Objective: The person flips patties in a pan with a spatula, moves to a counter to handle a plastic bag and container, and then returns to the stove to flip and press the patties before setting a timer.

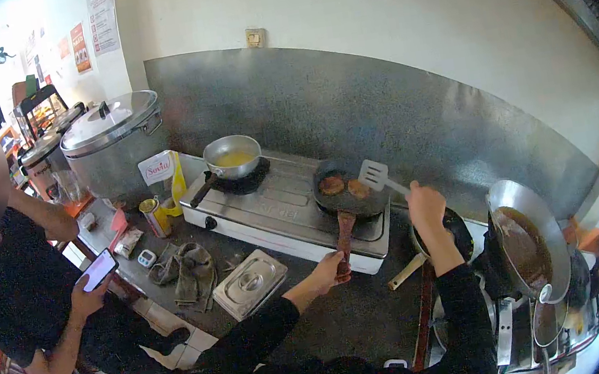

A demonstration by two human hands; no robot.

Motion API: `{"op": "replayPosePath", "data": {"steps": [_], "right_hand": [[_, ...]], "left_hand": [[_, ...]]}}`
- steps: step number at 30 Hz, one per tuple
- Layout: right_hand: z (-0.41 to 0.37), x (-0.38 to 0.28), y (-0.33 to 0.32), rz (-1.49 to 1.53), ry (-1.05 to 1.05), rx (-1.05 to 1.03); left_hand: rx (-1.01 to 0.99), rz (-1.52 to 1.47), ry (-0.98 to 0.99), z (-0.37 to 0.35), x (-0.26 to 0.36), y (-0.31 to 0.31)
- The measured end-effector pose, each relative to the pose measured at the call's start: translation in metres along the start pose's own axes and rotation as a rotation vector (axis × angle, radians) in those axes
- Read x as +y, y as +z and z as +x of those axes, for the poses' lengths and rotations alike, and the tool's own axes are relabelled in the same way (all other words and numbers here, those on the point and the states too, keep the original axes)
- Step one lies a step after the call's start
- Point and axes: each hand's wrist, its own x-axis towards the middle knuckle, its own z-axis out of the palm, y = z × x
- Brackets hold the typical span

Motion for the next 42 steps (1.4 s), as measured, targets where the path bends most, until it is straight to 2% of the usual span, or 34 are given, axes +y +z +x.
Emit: {"op": "replayPosePath", "data": {"steps": [5, 7, 10, 14, 17, 19, 20, 23, 26, 28, 29, 35, 38, 42], "right_hand": [[-0.002, 0.002, -0.029, 0.004, 0.055, 0.046], [-0.005, 0.003, -0.043, 0.013, 0.047, 0.121], [-0.005, -0.002, -0.055, 0.01, 0.107, 0.116], [-0.005, -0.004, -0.048, 0.011, 0.076, 0.14], [-0.008, -0.006, -0.044, 0.019, 0.06, 0.137], [-0.007, -0.005, -0.04, 0.007, 0.047, 0.177], [-0.006, -0.006, -0.039, 0.004, 0.058, 0.154], [-0.001, -0.009, -0.034, 0.011, 0.077, 0.084], [0.008, -0.009, -0.01, 0.04, 0.085, 0.007], [0.016, -0.004, 0.013, 0.05, 0.116, -0.048], [0.021, -0.002, 0.018, 0.085, 0.182, -0.14], [0.031, 0.004, 0.036, 0.249, 0.19, -0.328], [0.028, -0.007, 0.031, 0.207, 0.215, -0.38], [0.028, -0.003, 0.058, 0.118, 0.097, -0.512]], "left_hand": [[0.126, -0.046, -0.042, -0.018, 0.006, 0.004], [0.182, -0.03, -0.103, -0.02, 0.005, -0.001], [0.233, -0.064, -0.192, -0.024, 0.001, -0.011], [0.273, -0.167, -0.361, -0.03, 0.004, -0.005], [0.191, -0.035, -0.335, -0.036, 0.007, -0.006], [0.252, -0.04, -0.345, -0.042, 0.013, 0.002], [0.283, -0.044, -0.353, -0.044, 0.015, 0.004], [0.189, -0.052, -0.365, -0.04, 0.013, -0.001], [-0.001, 0.0, -0.223, -0.042, 0.01, 0.004], [-0.073, -0.007, -0.194, -0.037, 0.005, 0.001], [-0.11, -0.01, -0.176, -0.032, 0.004, -0.001], [-0.112, 0.005, -0.137, -0.028, 0.006, -0.003], [-0.098, 0.0, -0.139, -0.028, 0.007, -0.001], [-0.151, -0.02, -0.103, -0.037, 0.015, 0.006]]}}
